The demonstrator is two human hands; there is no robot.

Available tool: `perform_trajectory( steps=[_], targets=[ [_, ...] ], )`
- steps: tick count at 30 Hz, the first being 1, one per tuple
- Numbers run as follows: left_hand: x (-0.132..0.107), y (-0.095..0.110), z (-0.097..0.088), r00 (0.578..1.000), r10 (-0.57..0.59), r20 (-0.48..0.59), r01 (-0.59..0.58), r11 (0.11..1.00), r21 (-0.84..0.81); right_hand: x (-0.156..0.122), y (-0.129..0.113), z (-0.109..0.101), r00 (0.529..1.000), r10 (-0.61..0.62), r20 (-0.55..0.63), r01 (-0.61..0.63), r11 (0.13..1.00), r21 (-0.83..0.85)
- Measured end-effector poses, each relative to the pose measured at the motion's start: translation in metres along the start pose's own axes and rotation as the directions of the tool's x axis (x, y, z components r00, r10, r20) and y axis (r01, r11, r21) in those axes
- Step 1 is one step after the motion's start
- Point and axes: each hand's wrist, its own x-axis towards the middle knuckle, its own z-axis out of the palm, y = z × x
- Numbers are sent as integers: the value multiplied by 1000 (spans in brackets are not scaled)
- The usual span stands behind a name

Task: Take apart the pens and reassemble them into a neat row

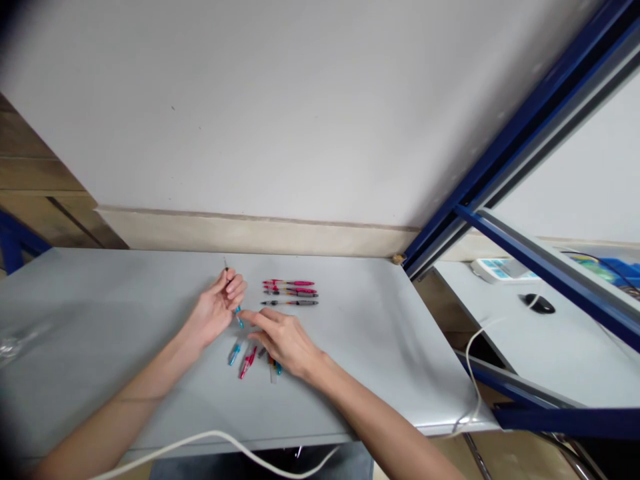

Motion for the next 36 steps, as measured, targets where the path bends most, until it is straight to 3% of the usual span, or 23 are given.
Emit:
perform_trajectory(
  steps=[7, 15, 19, 25, 28, 31, 36],
  targets=[
    [-15, -16, 13, 981, -145, 126, 164, 974, -157, 1, 7, -1, 988, -152, -25, 154, 976, 152],
    [-17, -20, 9, 969, -206, 136, 228, 960, -164, 0, 11, 5, 984, -176, -11, 175, 970, 170],
    [-17, -20, 10, 976, -181, 122, 196, 972, -126, -2, 10, 6, 981, -193, 1, 190, 972, 139],
    [-6, -5, -4, 1000, -10, -19, 9, 999, -47, -1, 10, -12, 997, -77, -18, 78, 997, 30],
    [-1, 4, -13, 999, 40, -23, -41, 999, -19, 0, 14, -12, 989, -93, 111, 101, 992, -72],
    [2, 8, -19, 999, 47, -4, -47, 999, -14, -1, 17, -6, 972, -93, 216, 118, 987, -106],
    [5, 8, -25, 999, -27, 32, 28, 999, -34, -3, 19, 1, 971, -93, 218, 118, 988, -102]
  ],
)
